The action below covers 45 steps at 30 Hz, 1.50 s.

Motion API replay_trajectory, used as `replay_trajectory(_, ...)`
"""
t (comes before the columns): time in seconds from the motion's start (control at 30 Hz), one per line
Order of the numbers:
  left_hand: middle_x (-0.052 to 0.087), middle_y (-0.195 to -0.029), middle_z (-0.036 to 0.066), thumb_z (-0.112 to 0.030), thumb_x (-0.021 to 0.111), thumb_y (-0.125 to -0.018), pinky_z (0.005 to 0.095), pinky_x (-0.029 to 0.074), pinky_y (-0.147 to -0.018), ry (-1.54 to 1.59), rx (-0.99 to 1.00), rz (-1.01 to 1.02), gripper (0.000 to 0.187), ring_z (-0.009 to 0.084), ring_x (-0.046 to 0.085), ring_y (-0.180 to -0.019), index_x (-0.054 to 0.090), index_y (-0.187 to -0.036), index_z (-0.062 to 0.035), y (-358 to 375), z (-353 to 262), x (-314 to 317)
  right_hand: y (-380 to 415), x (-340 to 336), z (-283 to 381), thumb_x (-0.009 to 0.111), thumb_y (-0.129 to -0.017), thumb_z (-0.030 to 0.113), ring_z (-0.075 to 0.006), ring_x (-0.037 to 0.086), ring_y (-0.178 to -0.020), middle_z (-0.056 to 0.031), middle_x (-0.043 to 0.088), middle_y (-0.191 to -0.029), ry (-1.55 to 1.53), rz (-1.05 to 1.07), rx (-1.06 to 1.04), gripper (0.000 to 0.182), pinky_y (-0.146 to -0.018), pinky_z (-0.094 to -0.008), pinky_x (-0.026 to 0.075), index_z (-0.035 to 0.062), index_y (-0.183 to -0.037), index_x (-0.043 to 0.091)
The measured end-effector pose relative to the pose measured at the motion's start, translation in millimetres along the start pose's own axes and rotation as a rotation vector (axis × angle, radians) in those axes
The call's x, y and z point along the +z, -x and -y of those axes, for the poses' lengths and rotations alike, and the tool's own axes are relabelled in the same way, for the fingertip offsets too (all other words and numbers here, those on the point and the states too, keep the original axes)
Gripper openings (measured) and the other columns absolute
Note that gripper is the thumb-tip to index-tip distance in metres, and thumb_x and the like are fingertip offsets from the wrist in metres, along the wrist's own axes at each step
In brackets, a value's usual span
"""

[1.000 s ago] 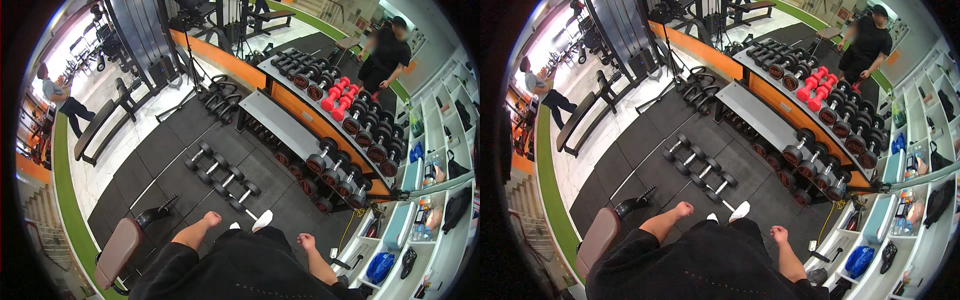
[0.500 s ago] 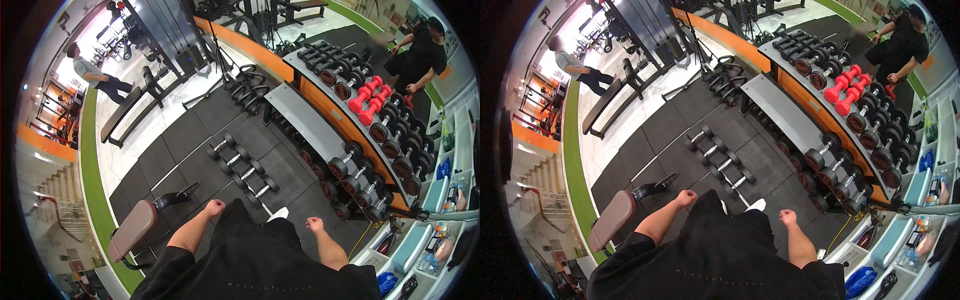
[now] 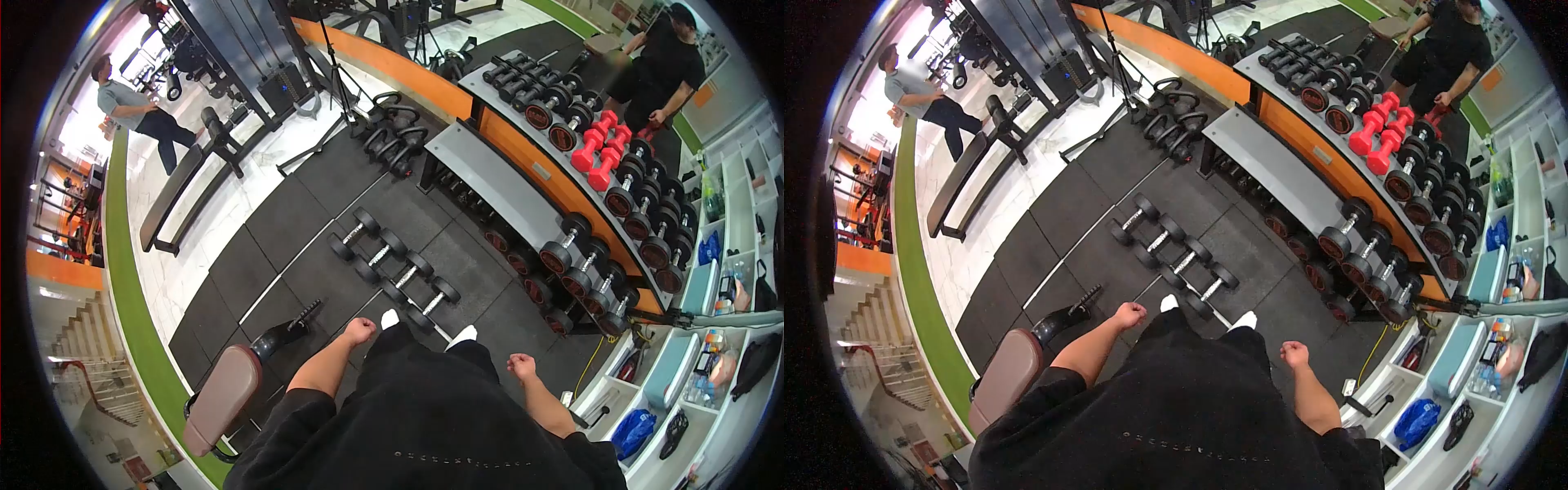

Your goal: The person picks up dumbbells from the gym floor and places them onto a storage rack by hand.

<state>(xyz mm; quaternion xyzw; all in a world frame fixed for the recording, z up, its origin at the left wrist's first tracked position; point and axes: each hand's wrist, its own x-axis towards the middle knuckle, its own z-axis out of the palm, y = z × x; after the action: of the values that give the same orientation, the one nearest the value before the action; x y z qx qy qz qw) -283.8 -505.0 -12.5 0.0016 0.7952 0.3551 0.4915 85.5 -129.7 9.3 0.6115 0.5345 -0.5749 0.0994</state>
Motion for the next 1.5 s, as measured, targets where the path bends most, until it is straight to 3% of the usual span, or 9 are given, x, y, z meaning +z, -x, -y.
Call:
replay_trajectory(0.23,0.058,-0.056,0.004,-0.019,0.057,-0.072,0.0276,0.042,-0.046,-0.051,-0.147,0.052,0.014,0.0129,0.052,-0.047,0.064,-0.070,-0.0065,-22.4,23.5,-55.8,32.1,39.4,-4.4,0.051,-0.084,0.011,-0.0139,0.058,-0.063,-0.0068,0.062,-0.074,-0.110,-0.084,-0.068,0.013,-0.056,-0.0262,0.047,0.0021,-0.089,0.059)
replay_trajectory(0.5,0.057,-0.054,0.004,-0.017,0.055,-0.071,0.0285,0.041,-0.045,-0.092,-0.101,0.108,0.013,0.0129,0.050,-0.045,0.062,-0.067,-0.0072,-42.3,32.0,-94.1,50.1,62.8,-5.0,0.053,-0.082,0.010,-0.0138,0.060,-0.066,-0.0071,0.063,-0.073,-0.030,-0.223,-0.152,0.014,-0.060,-0.0269,0.050,-0.0011,-0.083,0.061)
replay_trajectory(0.83,0.060,-0.062,0.006,-0.015,0.057,-0.069,0.0277,0.043,-0.047,-0.075,-0.070,0.118,0.015,0.0138,0.053,-0.051,0.064,-0.078,-0.0055,-41.7,19.4,-94.7,57.6,77.1,-0.7,0.055,-0.082,0.011,-0.0149,0.060,-0.063,-0.0085,0.063,-0.072,0.027,-0.224,-0.223,0.013,-0.057,-0.0270,0.049,-0.0017,-0.081,0.060)
replay_trajectory(1.3,0.060,-0.062,0.004,-0.016,0.058,-0.070,0.0287,0.043,-0.046,-0.052,-0.131,0.107,0.011,0.0138,0.055,-0.052,0.064,-0.072,-0.0071,-35.3,51.9,-116.9,67.3,84.2,17.8,0.056,-0.079,0.009,-0.0132,0.060,-0.061,-0.0062,0.063,-0.068,0.064,-0.291,-0.215,0.012,-0.059,-0.0266,0.049,-0.0012,-0.078,0.062)
replay_trajectory(1.5,0.059,-0.059,0.005,-0.017,0.058,-0.071,0.0265,0.043,-0.044,-0.083,-0.135,0.124,0.012,0.0130,0.055,-0.049,0.064,-0.073,-0.0061,-32.1,46.4,-108.7,73.5,82.8,18.7,0.053,-0.081,0.009,-0.0144,0.060,-0.067,-0.0088,0.063,-0.075,0.037,-0.259,-0.209,0.015,-0.061,-0.0268,0.050,-0.0024,-0.085,0.061)
